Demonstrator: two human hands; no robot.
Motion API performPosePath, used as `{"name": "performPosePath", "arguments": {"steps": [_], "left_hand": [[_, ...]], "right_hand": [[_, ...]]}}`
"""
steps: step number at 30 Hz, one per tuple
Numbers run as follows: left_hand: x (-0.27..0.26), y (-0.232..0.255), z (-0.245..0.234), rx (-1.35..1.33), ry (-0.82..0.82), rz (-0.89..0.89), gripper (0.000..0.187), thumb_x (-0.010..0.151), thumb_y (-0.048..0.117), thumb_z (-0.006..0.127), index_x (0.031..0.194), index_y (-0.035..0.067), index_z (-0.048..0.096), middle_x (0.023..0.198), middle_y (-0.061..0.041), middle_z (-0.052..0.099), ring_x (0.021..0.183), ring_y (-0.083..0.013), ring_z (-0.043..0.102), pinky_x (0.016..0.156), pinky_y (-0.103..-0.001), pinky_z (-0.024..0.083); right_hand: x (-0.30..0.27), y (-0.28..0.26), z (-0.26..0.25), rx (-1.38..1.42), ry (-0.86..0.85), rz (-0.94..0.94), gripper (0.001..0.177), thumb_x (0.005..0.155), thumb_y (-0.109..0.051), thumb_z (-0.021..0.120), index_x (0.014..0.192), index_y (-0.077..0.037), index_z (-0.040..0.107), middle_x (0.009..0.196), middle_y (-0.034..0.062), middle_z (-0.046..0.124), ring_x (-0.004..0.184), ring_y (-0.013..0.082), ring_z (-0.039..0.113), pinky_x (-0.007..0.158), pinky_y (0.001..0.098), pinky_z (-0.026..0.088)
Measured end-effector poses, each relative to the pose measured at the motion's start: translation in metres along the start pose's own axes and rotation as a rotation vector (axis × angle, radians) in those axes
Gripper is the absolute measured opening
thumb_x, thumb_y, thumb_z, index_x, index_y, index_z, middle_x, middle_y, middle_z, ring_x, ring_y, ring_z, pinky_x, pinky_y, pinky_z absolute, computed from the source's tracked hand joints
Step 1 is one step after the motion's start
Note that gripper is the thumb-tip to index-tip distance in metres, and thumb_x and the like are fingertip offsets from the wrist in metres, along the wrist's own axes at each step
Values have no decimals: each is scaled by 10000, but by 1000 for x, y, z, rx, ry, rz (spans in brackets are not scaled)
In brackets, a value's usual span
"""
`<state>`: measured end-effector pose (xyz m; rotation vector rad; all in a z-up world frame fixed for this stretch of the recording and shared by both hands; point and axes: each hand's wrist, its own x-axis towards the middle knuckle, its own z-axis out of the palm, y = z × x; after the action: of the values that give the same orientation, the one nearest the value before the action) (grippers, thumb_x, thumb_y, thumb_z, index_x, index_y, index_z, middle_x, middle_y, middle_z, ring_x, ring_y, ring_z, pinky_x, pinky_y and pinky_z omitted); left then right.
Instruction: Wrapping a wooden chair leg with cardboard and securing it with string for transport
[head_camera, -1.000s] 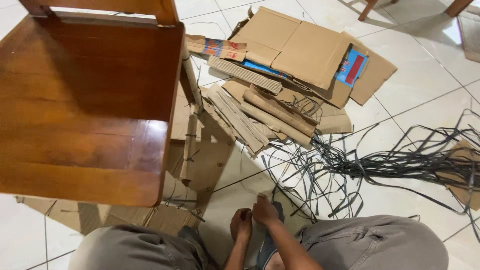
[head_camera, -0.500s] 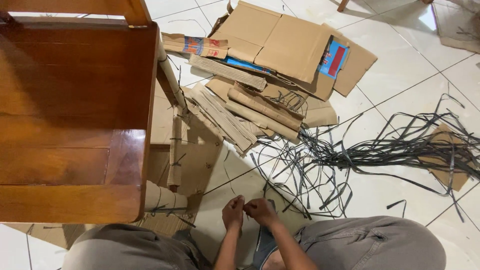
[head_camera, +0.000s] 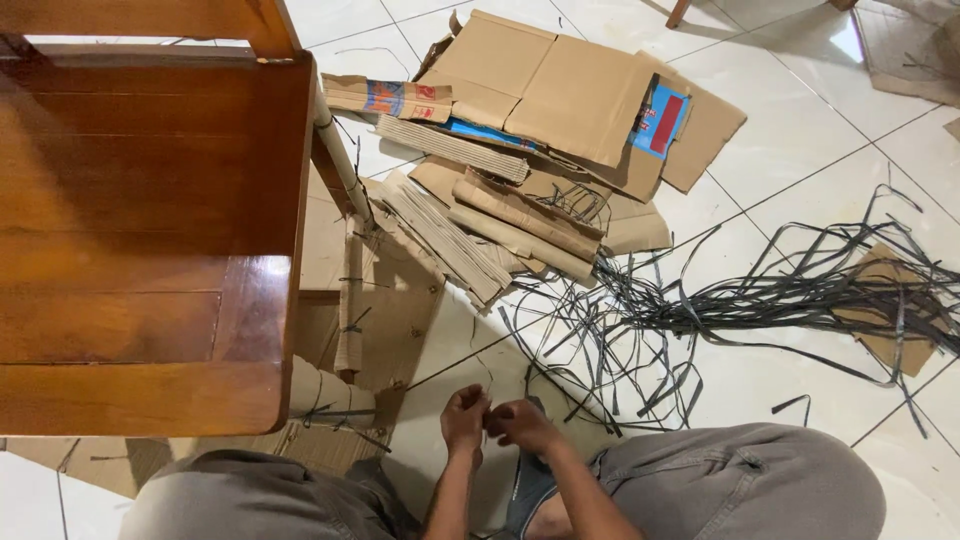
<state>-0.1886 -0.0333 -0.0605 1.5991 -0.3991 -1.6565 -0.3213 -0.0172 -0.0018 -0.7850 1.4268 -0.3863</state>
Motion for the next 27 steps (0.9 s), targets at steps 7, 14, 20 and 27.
{"name": "performPosePath", "arguments": {"steps": [7, 14, 20, 27], "left_hand": [[-17, 9, 6, 200, -95, 175, 234, 895, 16, 727, 1124, 18, 773, 1029, -86, 788, 909, -180, 721, 824, -292, 593], [-53, 25, 19, 519, -170, 259, 141, 839, 59, 751, 964, 76, 814, 874, -14, 821, 793, -121, 757, 744, -246, 584], [-48, 17, 17, 663, -169, 267, 145, 875, 198, 779, 1000, 139, 823, 918, 17, 823, 824, -101, 745, 777, -248, 582], [-54, 23, 14, 635, -198, 205, 197, 875, 94, 736, 1035, 124, 847, 955, 15, 846, 851, -108, 767, 794, -242, 590]], "right_hand": [[18, 14, -9, 512, 162, -107, 266, 991, -232, 625, 990, 26, 693, 943, 137, 713, 803, 206, 633, 742, 336, 514], [27, 23, -26, 697, 345, -276, 205, 954, -128, 671, 949, 65, 743, 824, 142, 695, 760, 223, 633, 721, 323, 474], [23, 19, -38, 888, 301, -346, 228, 1044, -170, 606, 1042, 7, 749, 723, 56, 584, 630, 168, 568, 575, 310, 429], [45, 32, -44, 975, 426, -404, 280, 1039, -231, 621, 1040, 14, 755, 630, -15, 437, 532, 98, 385, 520, 285, 350]]}}
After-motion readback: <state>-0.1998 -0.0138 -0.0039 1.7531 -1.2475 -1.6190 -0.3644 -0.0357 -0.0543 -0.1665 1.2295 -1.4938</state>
